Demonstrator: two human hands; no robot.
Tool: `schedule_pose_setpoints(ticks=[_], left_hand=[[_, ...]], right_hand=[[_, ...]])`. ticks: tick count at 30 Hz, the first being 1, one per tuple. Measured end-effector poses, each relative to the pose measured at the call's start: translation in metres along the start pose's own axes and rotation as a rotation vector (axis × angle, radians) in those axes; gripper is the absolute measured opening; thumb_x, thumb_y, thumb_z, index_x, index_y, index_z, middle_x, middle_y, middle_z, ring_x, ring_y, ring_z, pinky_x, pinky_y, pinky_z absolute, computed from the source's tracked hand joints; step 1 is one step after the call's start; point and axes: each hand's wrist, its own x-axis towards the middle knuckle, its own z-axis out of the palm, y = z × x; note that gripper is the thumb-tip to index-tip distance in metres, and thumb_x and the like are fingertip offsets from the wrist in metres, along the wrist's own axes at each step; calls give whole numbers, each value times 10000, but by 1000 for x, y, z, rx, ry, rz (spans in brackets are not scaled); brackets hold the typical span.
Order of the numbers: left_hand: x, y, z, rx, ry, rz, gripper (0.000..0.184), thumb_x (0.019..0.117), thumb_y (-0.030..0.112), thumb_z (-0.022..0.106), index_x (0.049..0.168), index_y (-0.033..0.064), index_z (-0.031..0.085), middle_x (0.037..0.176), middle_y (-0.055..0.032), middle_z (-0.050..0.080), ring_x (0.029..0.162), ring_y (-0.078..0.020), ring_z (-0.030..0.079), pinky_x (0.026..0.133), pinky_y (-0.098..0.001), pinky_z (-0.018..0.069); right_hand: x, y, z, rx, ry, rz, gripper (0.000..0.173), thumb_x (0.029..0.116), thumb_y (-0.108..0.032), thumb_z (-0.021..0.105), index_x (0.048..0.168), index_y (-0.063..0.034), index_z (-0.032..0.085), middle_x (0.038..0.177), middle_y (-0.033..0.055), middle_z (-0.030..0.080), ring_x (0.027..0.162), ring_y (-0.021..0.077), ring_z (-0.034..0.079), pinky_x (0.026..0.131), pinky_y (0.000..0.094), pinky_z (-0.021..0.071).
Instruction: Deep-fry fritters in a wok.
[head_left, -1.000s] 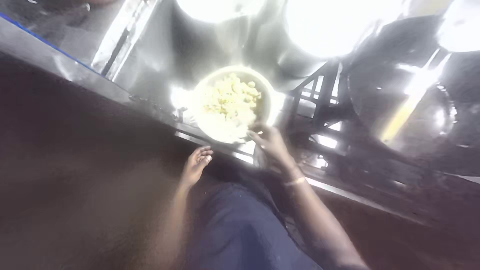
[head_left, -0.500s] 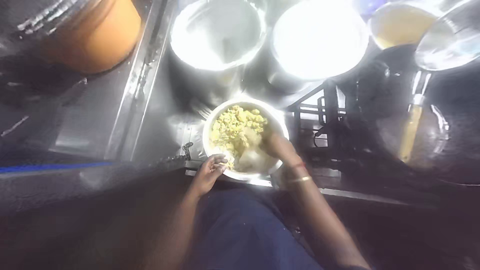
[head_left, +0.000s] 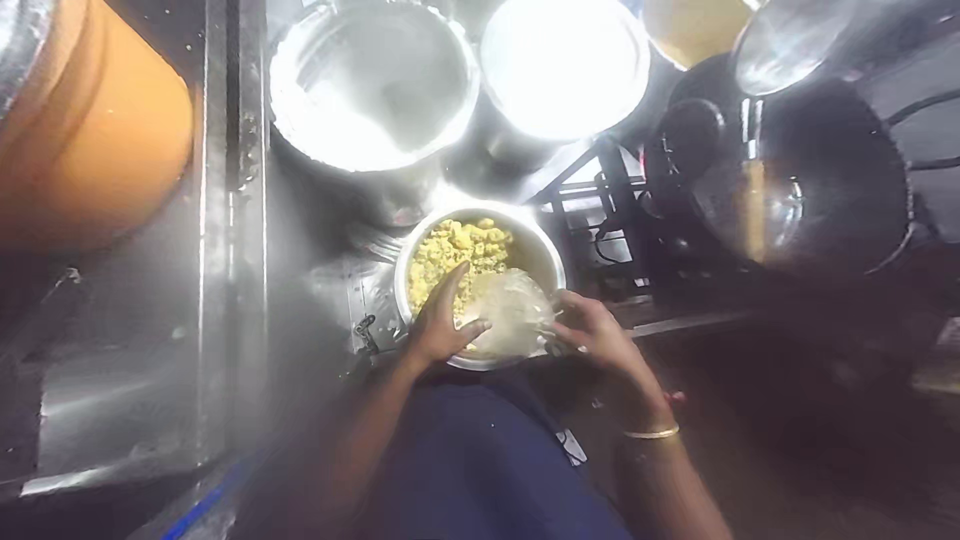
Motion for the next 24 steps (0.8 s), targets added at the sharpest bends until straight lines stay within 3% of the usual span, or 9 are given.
schedule_pose_setpoints(ticks=[2,4,6,12,14,16,19,21,24], left_hand=[[5,1,-1,-184,-33,-106,816,883,319,753,1538,12,376,1481,-158,522,1336,-215,537,1102,-387,467],[4,6,2,-422,52,-170,372,922,132,683,1247,-30,602,1118,-102,679,953,-132,670,843,-301,573],[-2,4,5,-479,103,-144,137,949,65,621,1050,-20,659,907,-34,692,714,-74,652,661,-249,571],[-13,-10,1,96,448,27,326,921,111,656,1224,-9,656,1142,-117,703,1048,-174,681,951,-357,560],[-24,15,7,206,571,188,361,864,175,693,1171,-13,673,1112,-132,698,1008,-189,680,906,-354,569],[-37,50,19,107,413,306,305,919,216,648,1116,-13,693,1075,-115,715,958,-148,691,864,-323,586],[-30,65,41,-258,127,64,279,964,101,509,1150,-24,675,1081,-71,721,956,-130,706,884,-337,602],[-17,43,49,-486,209,-177,195,960,21,485,1082,-47,621,955,-80,707,851,-141,704,817,-351,607],[-13,16,53,-652,283,-287,295,944,-27,510,1232,-44,573,1035,-102,701,923,-141,692,836,-345,595]], right_hand=[[2,0,4,164,28,-11,278,835,-106,749,1085,-26,661,977,-35,704,832,-21,677,749,177,591],[5,0,6,266,82,3,320,805,-72,765,1109,-45,667,942,-63,732,828,-23,691,766,189,597],[5,10,2,327,101,22,296,789,-51,759,1074,-62,679,906,-77,729,814,-22,688,767,193,595],[15,17,5,358,191,-10,171,853,-32,720,1019,-44,681,853,-50,730,773,-15,690,743,193,597],[20,9,13,175,211,-15,205,843,-132,779,1011,-38,708,852,-26,719,768,-5,670,751,213,579],[24,8,26,-7,214,-108,281,852,-260,792,943,-11,698,827,31,678,744,64,630,723,274,550],[31,21,55,-112,213,-514,252,865,-232,717,760,-16,642,748,98,629,701,184,628,645,350,545],[29,20,65,-148,184,-677,232,895,-208,684,736,-51,621,750,94,605,703,199,623,628,344,547],[19,19,66,-116,-55,-782,207,895,-178,722,760,-43,641,789,108,615,767,215,638,688,341,559]])
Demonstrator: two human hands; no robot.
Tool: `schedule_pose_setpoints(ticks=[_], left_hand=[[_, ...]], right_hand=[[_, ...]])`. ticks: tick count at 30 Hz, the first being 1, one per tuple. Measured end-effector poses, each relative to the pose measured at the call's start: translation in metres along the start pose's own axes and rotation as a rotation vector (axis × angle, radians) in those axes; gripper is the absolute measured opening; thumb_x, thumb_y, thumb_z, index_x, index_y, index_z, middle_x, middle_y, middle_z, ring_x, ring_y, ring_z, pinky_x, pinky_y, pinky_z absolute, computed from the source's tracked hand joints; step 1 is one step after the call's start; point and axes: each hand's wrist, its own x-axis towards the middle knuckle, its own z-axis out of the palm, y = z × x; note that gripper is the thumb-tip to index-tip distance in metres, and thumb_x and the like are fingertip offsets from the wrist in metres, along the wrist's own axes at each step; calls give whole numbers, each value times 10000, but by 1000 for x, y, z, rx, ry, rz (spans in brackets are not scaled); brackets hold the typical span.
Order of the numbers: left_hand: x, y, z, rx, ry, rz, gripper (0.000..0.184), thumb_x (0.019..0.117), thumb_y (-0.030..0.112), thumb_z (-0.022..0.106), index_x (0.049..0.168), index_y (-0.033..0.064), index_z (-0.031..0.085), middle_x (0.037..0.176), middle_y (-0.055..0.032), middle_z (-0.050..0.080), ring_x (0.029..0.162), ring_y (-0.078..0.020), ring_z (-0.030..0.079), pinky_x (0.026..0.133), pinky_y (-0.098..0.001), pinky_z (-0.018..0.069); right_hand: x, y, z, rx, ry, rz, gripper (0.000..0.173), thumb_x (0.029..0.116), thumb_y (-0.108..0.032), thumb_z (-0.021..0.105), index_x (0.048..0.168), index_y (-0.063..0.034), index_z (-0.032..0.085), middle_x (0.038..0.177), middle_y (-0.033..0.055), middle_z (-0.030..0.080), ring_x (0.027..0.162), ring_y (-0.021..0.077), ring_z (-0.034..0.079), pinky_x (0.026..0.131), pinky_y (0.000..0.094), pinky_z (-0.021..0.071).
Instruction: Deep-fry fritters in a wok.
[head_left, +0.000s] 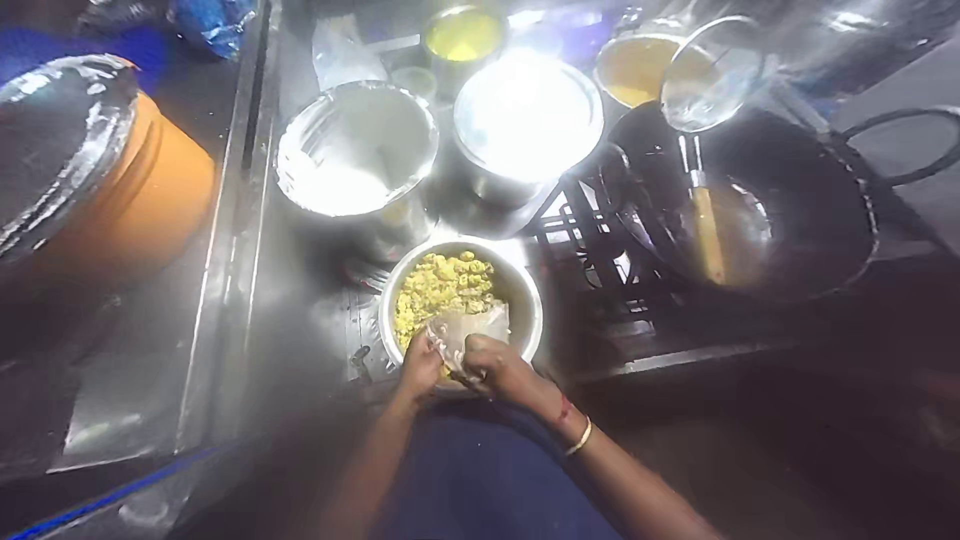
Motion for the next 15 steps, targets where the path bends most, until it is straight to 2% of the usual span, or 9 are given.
schedule_pose_setpoints(ticks=[2,5,6,8,10,12,14,15], left_hand=[[-4,-7,5,-110,118,-27,271,976,-35,476,1234,-41,557,1022,-115,695,901,-160,690,813,-355,596],[1,-8,11,-231,362,-60,178,1032,22,470,1158,-36,582,939,-118,684,831,-175,685,757,-363,598],[2,-9,11,-281,423,-69,181,1052,52,451,1174,-21,563,948,-114,672,838,-175,677,753,-367,593],[3,-14,4,-406,472,-44,252,1079,109,399,1289,20,506,1035,-117,660,910,-195,675,791,-406,593],[5,-16,-4,-518,452,27,265,1093,144,328,1288,61,486,1060,-101,661,946,-201,672,817,-426,587],[7,-18,-11,-583,417,75,273,1093,157,285,1235,91,509,1041,-83,674,935,-196,678,805,-418,588],[7,-22,-16,-611,393,81,333,1103,212,224,1245,110,507,1079,-76,664,979,-195,663,840,-427,572],[5,-23,-18,-604,379,76,387,1106,248,181,1280,113,499,1117,-77,659,1019,-196,655,865,-433,564]], right_hand=[[-5,0,5,89,-204,-2,141,842,-109,765,810,-6,673,838,141,650,844,266,665,781,383,572],[1,15,9,210,-391,46,178,845,-110,778,882,34,680,909,175,664,903,297,661,848,415,549],[3,18,6,253,-455,71,223,866,-154,781,924,37,683,941,176,672,922,295,661,862,427,542],[11,27,-6,339,-548,176,326,884,-230,796,1056,31,704,1057,170,708,992,276,682,921,448,549],[22,42,-23,356,-474,360,293,894,-139,721,1130,35,708,1126,174,720,1033,274,696,957,473,551],[44,62,-35,138,-230,568,271,990,-176,616,1176,5,696,1124,165,712,999,255,702,923,455,570],[66,87,-38,-247,-109,691,344,1039,-247,521,1295,-72,670,1257,147,687,1160,276,667,1030,463,522],[73,97,-36,-385,-107,714,365,1046,-213,481,1341,-59,630,1308,174,659,1232,315,632,1070,493,492]])
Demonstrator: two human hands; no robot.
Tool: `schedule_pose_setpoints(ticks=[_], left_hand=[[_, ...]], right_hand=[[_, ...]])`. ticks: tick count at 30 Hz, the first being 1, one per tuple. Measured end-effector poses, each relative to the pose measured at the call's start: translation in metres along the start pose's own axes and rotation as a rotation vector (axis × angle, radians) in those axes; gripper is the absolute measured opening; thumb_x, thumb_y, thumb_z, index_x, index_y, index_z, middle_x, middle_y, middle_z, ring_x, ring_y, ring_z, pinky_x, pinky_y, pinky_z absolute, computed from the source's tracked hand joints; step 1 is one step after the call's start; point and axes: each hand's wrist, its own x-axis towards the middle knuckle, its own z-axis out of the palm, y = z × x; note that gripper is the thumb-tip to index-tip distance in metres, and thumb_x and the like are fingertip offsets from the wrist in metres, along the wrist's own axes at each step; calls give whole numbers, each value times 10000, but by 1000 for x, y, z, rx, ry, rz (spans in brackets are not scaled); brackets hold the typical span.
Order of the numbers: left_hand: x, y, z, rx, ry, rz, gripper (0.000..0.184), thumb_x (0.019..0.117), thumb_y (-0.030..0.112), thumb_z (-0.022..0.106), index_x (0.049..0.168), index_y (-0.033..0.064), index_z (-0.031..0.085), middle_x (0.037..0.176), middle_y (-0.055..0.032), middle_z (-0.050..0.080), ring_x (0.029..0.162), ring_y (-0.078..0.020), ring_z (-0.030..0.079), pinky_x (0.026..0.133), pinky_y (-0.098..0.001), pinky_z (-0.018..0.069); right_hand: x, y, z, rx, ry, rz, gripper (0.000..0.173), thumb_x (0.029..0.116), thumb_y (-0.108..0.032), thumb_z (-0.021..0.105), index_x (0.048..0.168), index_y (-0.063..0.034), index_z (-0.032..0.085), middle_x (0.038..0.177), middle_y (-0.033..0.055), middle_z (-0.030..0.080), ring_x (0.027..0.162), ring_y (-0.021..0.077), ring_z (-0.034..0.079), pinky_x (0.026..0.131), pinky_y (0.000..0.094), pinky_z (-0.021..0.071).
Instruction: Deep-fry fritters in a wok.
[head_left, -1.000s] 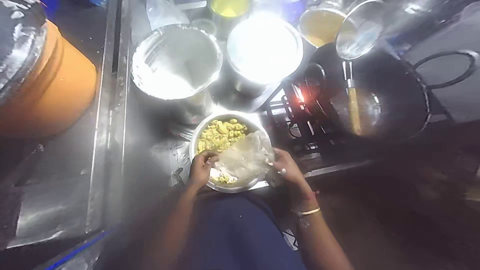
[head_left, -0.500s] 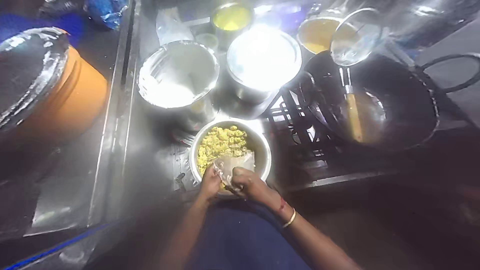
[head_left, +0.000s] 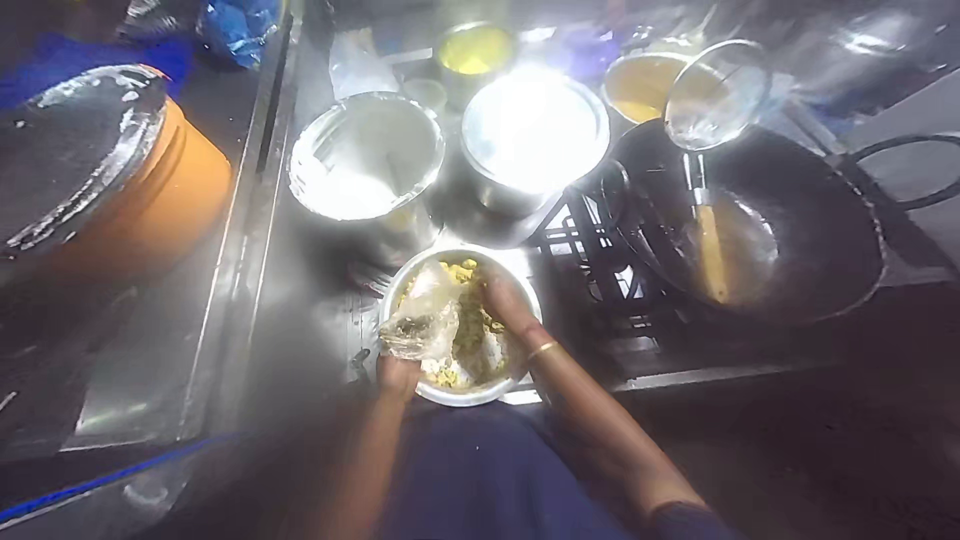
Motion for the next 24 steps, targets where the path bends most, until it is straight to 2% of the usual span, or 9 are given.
schedule_pose_setpoints(ticks=[3,8,11,13,16,18,20,22,24], left_hand=[[-5,8,-8,53,-79,18,446,1094,268,137,1286,118,511,1114,-48,673,1020,-163,659,868,-406,568],[-11,11,-28,112,-222,75,314,994,89,317,1144,106,593,997,15,701,959,-74,665,873,-312,568],[-9,14,-21,142,-222,105,331,995,62,298,1192,49,564,1038,-13,690,986,-92,659,903,-332,562],[1,10,-20,-18,-269,163,266,944,112,407,1101,117,622,1009,-10,721,985,-125,684,907,-380,567],[14,6,-22,-252,-419,203,147,860,206,643,987,187,715,986,-18,740,984,-156,699,910,-407,565],[22,4,-23,-330,-604,225,147,832,262,695,947,201,765,1007,-14,744,1010,-163,693,927,-410,544],[20,4,-13,-338,-542,188,254,796,429,729,911,205,766,921,0,746,920,-156,709,854,-403,561],[14,14,12,-246,-263,91,551,830,602,720,1134,147,653,1015,-65,723,959,-210,704,836,-451,585],[13,18,32,-103,-126,26,333,1049,302,478,1291,77,516,1124,-107,682,1028,-236,682,887,-467,580]], right_hand=[[16,0,6,-203,-45,-10,390,1038,-175,464,1363,2,587,1359,220,615,1305,388,566,1075,552,467],[22,0,11,-258,-120,33,393,995,-273,558,1319,-66,642,1328,202,641,1270,396,589,1044,601,474],[24,3,12,-154,-150,105,385,917,-267,665,1264,-102,682,1265,193,668,1207,382,627,1001,606,505],[19,8,6,200,-98,152,463,838,-165,745,1275,-42,654,1251,187,666,1166,322,641,996,535,524],[-3,13,11,1159,37,144,372,930,22,549,1301,9,566,1151,121,692,947,177,691,792,334,602],[-17,-6,0,1571,108,216,238,1032,-66,425,1188,-16,597,908,70,705,722,128,677,620,280,592],[-24,-26,-14,1697,118,238,325,1096,-181,326,1041,-57,621,677,-10,611,509,42,550,456,193,489],[-29,-40,-22,1593,94,130,354,1102,-194,320,956,-81,623,574,-69,504,440,13,457,425,173,431],[-37,-52,-26,1258,132,63,360,1085,-194,373,829,-72,594,536,-76,442,426,31,419,427,201,405]])
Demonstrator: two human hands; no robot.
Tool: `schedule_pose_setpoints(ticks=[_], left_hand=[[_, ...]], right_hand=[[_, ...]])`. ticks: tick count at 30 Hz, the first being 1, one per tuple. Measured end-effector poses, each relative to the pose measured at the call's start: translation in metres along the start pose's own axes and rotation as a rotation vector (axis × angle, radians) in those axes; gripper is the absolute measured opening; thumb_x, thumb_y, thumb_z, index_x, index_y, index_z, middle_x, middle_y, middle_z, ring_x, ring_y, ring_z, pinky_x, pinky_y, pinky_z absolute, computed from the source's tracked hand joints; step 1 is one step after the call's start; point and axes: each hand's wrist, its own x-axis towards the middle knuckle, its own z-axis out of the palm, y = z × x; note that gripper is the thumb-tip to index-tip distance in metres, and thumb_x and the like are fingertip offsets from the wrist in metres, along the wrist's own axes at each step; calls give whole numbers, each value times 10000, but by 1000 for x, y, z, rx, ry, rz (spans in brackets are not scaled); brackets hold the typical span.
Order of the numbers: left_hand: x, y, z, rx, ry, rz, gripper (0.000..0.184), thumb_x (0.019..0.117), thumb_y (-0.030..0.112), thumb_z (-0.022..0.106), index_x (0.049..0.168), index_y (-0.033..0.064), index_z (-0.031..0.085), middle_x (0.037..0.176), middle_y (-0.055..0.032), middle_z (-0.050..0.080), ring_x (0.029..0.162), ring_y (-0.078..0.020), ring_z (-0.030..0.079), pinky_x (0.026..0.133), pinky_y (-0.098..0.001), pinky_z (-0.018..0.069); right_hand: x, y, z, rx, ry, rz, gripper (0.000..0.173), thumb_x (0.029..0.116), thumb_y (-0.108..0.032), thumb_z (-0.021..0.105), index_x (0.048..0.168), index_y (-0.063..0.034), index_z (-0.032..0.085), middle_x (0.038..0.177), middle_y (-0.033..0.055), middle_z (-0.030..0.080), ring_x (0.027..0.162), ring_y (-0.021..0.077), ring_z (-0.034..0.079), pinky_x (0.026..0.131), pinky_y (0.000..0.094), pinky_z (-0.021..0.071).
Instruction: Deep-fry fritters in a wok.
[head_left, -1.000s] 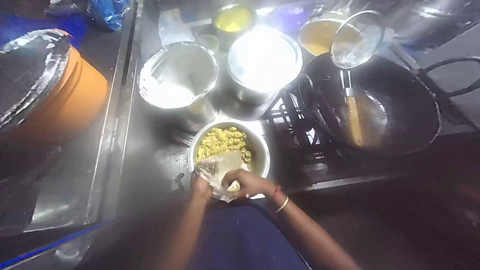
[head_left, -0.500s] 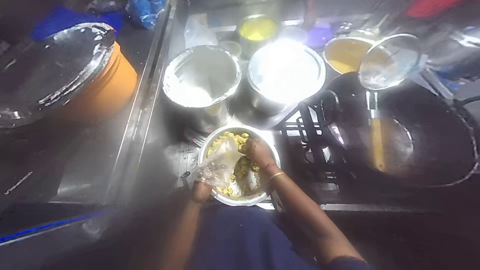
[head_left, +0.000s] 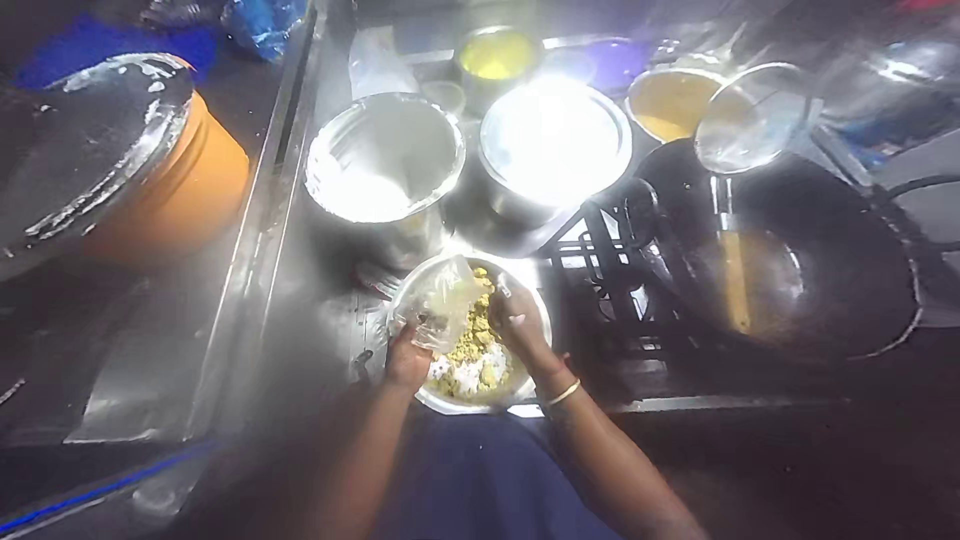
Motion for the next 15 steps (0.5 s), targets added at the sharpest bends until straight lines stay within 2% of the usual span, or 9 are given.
schedule_pose_setpoints(ticks=[1,3,5,6,7,8,10,12,15], left_hand=[[3,-1,6,39,51,-14,259,1058,147,458,1281,30,518,1097,-135,693,996,-252,699,874,-473,594],[6,-4,12,81,86,-14,252,1072,87,425,1264,-26,542,1089,-168,705,990,-261,709,874,-466,597],[3,-8,15,152,74,29,324,1103,158,375,1315,-33,529,1165,-151,695,1063,-224,691,930,-441,581],[-2,-9,17,200,56,37,372,1115,209,338,1350,-23,509,1204,-125,678,1099,-185,669,958,-409,564],[-10,-9,20,246,28,34,417,1120,252,307,1368,-21,503,1218,-105,667,1108,-148,653,969,-377,552],[-20,-8,26,286,7,32,413,1113,268,294,1297,-1,548,1120,-50,685,1025,-87,659,921,-319,559],[-38,-6,36,316,-45,11,315,1055,243,339,975,126,621,766,112,682,718,39,649,704,-173,562],[-46,-1,34,326,-155,-20,266,1043,327,449,1005,107,592,772,130,669,732,62,643,724,-149,551],[-48,4,27,460,-265,2,674,907,632,631,1156,13,538,912,113,664,860,75,636,816,-151,536]], right_hand=[[-6,-2,4,-147,-3,-47,376,1087,-206,375,817,-64,593,556,-76,442,452,32,430,456,210,417],[-15,-1,13,-282,-8,-130,366,1070,-221,358,813,-82,578,597,-71,492,500,26,479,489,215,451],[-25,0,16,-399,-54,-215,330,1044,-197,417,1109,13,664,932,47,685,825,82,670,763,276,591],[-31,3,19,-456,-101,-267,391,1033,-208,434,1263,41,631,1139,114,700,1038,130,677,930,318,570],[-37,10,24,-495,-155,-323,472,1030,-233,435,1371,68,562,1307,176,652,1216,189,624,1059,361,504],[-43,19,30,-526,-203,-376,570,1029,-288,421,1448,96,477,1427,227,572,1337,237,550,1139,388,437],[-56,41,43,-536,-258,-487,809,1050,-491,381,1527,158,304,1579,326,359,1500,313,372,1244,397,300],[-60,50,46,-519,-275,-559,948,1043,-618,318,1534,188,229,1614,368,236,1552,347,257,1281,394,216],[-63,51,44,-510,-294,-632,1047,1009,-699,286,1526,208,210,1611,389,211,1560,340,237,1284,384,200]])
